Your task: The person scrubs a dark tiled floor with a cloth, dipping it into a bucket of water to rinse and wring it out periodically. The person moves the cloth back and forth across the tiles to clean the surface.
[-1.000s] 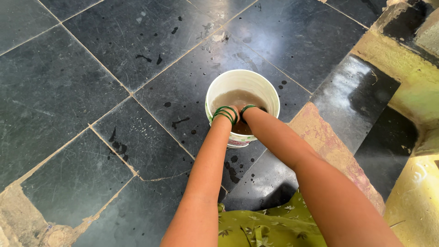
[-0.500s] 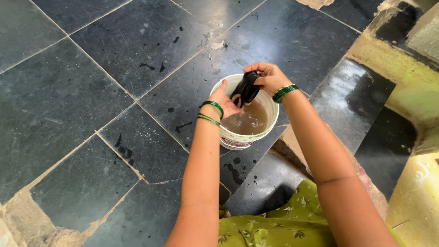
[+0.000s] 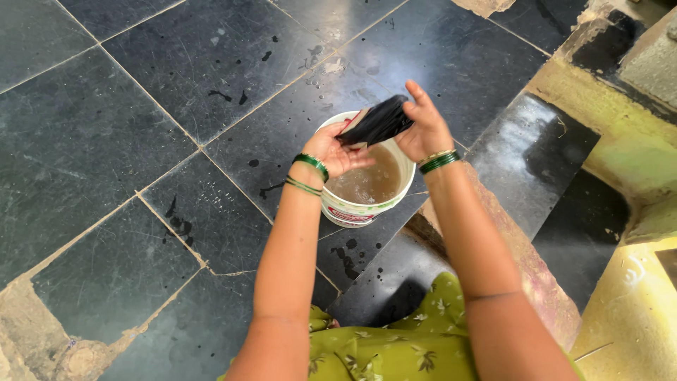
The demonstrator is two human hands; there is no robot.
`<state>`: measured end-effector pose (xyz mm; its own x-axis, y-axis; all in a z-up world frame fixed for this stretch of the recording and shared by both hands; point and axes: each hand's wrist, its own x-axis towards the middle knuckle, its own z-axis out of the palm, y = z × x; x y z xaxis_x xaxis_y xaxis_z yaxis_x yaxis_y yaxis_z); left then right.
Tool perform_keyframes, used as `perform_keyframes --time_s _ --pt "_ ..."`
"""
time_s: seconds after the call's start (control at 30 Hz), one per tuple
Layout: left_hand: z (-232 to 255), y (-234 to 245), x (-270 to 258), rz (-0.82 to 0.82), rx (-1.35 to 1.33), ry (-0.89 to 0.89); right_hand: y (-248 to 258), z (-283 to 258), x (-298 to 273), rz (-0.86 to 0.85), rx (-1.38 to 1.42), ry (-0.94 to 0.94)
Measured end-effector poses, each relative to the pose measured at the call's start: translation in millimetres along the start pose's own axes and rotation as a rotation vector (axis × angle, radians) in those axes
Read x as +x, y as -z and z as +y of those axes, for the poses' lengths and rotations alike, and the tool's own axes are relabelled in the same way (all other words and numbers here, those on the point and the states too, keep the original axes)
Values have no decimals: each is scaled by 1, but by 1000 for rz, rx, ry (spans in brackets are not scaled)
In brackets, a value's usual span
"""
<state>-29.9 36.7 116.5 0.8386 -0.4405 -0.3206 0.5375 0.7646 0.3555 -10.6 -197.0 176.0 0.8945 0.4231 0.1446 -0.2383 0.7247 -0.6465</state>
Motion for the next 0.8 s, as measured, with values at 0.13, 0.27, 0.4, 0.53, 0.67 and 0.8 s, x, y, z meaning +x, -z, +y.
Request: perform_keyframes --time_s 0.13,0.27,0.4,0.53,0.67,0.8 --pt "-11 -12 -10 5 29 93 33 53 20 317 -216 1" --pt "-28 -23 -12 -24 -31 96 35 80 8 235 44 -307" --pt "-37 -32 -27 -7 185 134 17 71 7 240 19 -304" --pt "-38 -26 -27 98 368 181 10 57 22 55 -201 -276" --pt "-35 -5 -16 -59 422 279 5 48 39 -98 -471 -296" --pt "-50 -1 12 123 938 -63 -4 54 61 25 -655 -301"
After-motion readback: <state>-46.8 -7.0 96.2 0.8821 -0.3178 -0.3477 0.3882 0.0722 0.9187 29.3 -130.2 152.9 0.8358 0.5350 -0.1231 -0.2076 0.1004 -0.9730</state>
